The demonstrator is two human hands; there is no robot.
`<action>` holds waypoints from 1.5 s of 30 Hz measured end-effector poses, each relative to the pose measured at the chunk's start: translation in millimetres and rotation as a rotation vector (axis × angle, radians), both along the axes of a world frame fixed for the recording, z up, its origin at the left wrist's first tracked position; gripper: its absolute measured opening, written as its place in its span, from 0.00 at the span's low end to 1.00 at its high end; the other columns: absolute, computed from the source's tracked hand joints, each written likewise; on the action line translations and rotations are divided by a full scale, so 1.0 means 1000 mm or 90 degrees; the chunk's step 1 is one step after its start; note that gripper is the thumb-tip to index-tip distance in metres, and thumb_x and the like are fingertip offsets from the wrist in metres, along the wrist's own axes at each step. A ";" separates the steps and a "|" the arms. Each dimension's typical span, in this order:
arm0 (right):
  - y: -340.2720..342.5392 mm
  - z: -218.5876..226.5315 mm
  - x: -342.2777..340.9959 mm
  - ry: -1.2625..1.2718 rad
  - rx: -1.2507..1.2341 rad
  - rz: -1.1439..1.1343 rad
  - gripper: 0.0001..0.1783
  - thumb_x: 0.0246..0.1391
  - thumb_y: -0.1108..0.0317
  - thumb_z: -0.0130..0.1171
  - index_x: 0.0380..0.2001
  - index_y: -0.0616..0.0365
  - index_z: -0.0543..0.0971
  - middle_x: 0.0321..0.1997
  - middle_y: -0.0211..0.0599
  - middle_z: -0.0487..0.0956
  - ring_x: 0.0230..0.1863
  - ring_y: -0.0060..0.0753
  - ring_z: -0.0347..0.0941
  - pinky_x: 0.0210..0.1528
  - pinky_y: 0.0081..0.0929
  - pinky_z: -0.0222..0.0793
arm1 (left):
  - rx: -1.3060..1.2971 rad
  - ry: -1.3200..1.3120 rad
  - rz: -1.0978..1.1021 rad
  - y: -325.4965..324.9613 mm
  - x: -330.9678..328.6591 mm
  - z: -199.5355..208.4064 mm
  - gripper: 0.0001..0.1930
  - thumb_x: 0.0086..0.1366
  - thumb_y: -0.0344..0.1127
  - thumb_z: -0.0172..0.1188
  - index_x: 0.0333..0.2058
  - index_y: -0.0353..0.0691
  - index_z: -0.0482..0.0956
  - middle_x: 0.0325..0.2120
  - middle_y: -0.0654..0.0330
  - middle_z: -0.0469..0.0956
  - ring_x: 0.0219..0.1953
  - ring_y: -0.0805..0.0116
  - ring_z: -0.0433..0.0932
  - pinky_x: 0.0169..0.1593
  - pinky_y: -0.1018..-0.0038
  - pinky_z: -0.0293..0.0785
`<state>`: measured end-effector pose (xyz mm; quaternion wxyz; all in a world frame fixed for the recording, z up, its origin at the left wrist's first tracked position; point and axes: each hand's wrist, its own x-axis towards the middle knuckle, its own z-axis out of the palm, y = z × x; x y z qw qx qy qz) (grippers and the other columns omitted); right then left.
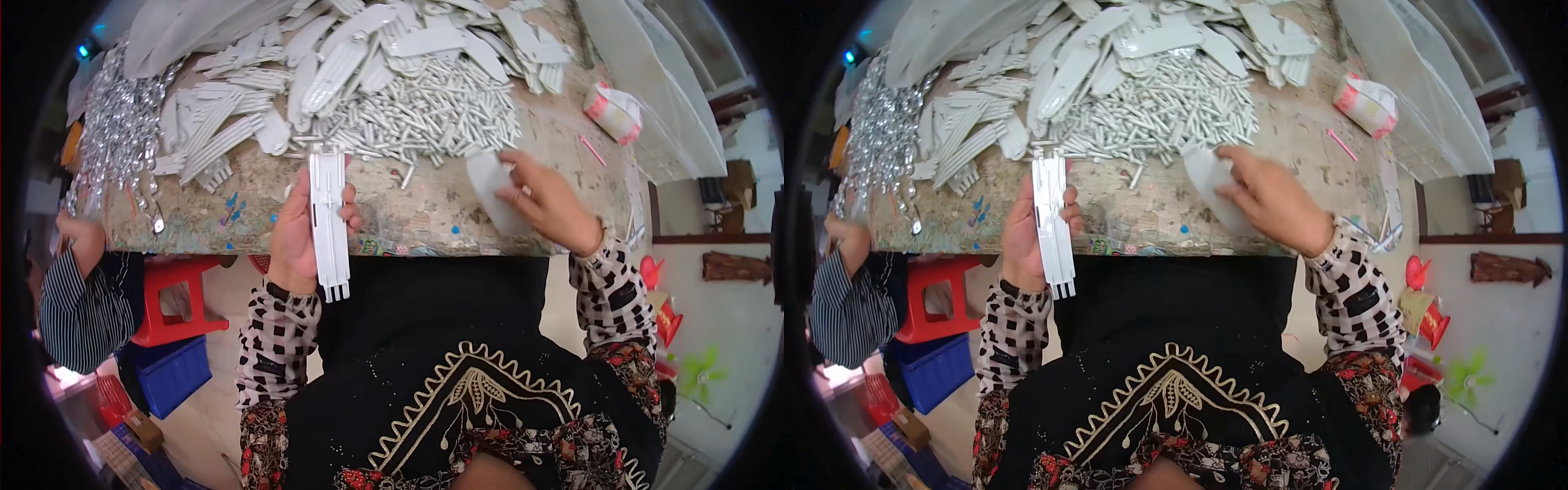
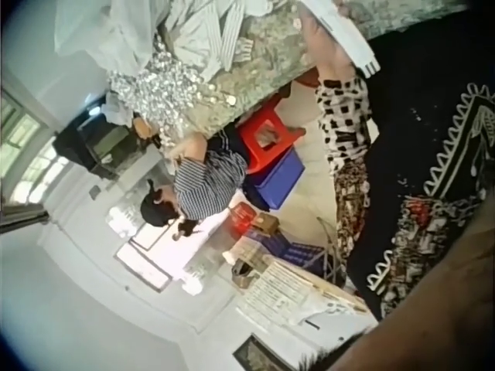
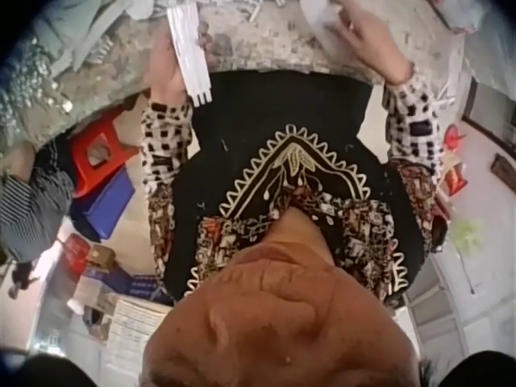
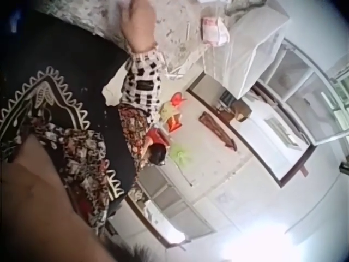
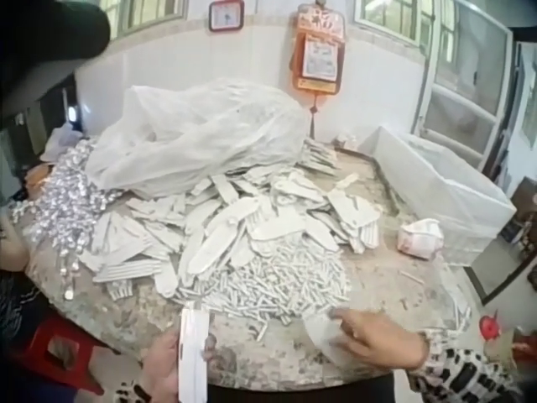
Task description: Assembling small white plastic components by hand at a workbench.
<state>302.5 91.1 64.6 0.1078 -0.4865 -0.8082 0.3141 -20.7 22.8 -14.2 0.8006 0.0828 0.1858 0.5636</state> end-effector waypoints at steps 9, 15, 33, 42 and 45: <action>-0.034 -0.078 0.021 -0.062 0.337 -0.046 0.22 0.55 0.66 0.57 0.54 0.58 0.71 0.46 0.49 0.71 0.45 0.51 0.68 0.48 0.37 0.65 | 0.060 -0.115 -0.015 0.017 0.025 -0.005 0.28 0.67 0.48 0.55 0.59 0.38 0.64 0.40 0.53 0.74 0.36 0.64 0.71 0.45 0.68 0.70; -0.035 -0.086 0.037 -0.066 0.360 0.015 0.27 0.52 0.65 0.60 0.56 0.59 0.70 0.48 0.50 0.70 0.48 0.51 0.66 0.51 0.39 0.63 | 0.065 -0.043 0.031 0.014 0.031 0.004 0.26 0.67 0.43 0.55 0.57 0.32 0.65 0.43 0.49 0.76 0.43 0.60 0.76 0.52 0.62 0.71; -0.060 -0.035 -0.058 0.444 0.127 0.122 0.20 0.58 0.69 0.53 0.53 0.67 0.70 0.44 0.45 0.65 0.45 0.39 0.63 0.52 0.29 0.59 | 0.282 0.347 0.084 -0.008 0.074 0.034 0.33 0.60 0.30 0.64 0.61 0.32 0.59 0.54 0.54 0.71 0.55 0.67 0.71 0.58 0.69 0.68; -0.063 -0.017 -0.056 0.288 0.028 0.081 0.25 0.58 0.65 0.56 0.56 0.67 0.67 0.40 0.45 0.66 0.38 0.41 0.66 0.42 0.29 0.65 | 0.231 0.408 0.032 -0.009 0.075 0.029 0.32 0.62 0.30 0.62 0.62 0.31 0.59 0.54 0.57 0.71 0.54 0.70 0.71 0.58 0.74 0.65; -0.059 -0.007 -0.053 0.236 -0.003 0.080 0.29 0.58 0.64 0.56 0.59 0.66 0.65 0.39 0.45 0.66 0.38 0.43 0.67 0.41 0.31 0.66 | 0.229 0.401 0.039 -0.009 0.079 0.022 0.28 0.64 0.30 0.59 0.61 0.31 0.61 0.53 0.57 0.72 0.54 0.71 0.71 0.58 0.75 0.66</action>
